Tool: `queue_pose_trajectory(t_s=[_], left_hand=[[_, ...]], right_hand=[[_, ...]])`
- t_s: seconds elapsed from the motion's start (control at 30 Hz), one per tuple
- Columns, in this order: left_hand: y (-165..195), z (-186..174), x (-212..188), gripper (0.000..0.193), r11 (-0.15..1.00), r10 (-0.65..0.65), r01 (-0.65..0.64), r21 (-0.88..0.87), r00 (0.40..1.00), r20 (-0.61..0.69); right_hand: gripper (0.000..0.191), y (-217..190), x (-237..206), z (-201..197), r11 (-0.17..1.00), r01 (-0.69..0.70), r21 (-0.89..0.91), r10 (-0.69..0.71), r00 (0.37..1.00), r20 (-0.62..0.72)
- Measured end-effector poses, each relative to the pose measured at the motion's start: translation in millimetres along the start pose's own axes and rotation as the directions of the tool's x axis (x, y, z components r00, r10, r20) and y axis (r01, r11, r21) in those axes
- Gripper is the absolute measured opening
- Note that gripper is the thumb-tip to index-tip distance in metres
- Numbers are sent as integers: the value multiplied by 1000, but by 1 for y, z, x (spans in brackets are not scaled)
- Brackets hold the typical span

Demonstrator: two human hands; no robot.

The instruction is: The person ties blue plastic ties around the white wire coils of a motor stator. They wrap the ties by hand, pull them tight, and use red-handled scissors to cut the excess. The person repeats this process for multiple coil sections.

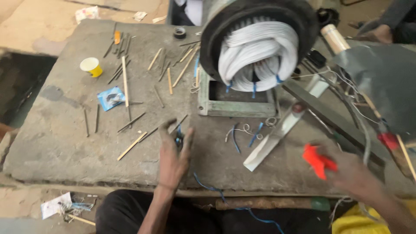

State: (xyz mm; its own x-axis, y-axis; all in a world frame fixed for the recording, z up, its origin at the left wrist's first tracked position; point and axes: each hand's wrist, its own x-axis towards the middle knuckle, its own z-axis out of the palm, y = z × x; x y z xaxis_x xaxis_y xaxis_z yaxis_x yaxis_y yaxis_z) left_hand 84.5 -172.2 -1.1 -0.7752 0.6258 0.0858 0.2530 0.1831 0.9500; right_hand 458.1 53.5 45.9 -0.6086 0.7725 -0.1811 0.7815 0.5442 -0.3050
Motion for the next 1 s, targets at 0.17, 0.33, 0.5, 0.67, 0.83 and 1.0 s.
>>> queue_pose_trajectory(t_s=[0.17, 0.33, 0.5, 0.67, 0.83, 1.0], left_hand=[[22, 6, -63, 33, 994, 46, -24, -108, 978, 203], [64, 16, -111, 31, 964, 189, -249, 94, 891, 413], [107, 38, -132, 37, 924, 377, -371, -90, 852, 364], [121, 50, -118, 43, 892, 378, -275, -360, 890, 256], [112, 38, -100, 48, 827, 215, -10, -562, 929, 300], [103, 25, -73, 50, 878, 405, -333, -342, 899, 165]], right_hand=[[62, 54, -27, -8, 950, -276, -146, 253, 954, -158], [76, 21, -47, -6, 837, -25, -547, -275, 844, -460], [54, -95, -98, 33, 689, 272, 672, 43, 910, -412], [44, -171, -83, 56, 226, 359, 906, -26, 931, -363], [36, -194, -47, 62, 178, 381, 907, -134, 923, -361], [27, -208, -23, 63, 157, 279, 947, 154, 941, -303]])
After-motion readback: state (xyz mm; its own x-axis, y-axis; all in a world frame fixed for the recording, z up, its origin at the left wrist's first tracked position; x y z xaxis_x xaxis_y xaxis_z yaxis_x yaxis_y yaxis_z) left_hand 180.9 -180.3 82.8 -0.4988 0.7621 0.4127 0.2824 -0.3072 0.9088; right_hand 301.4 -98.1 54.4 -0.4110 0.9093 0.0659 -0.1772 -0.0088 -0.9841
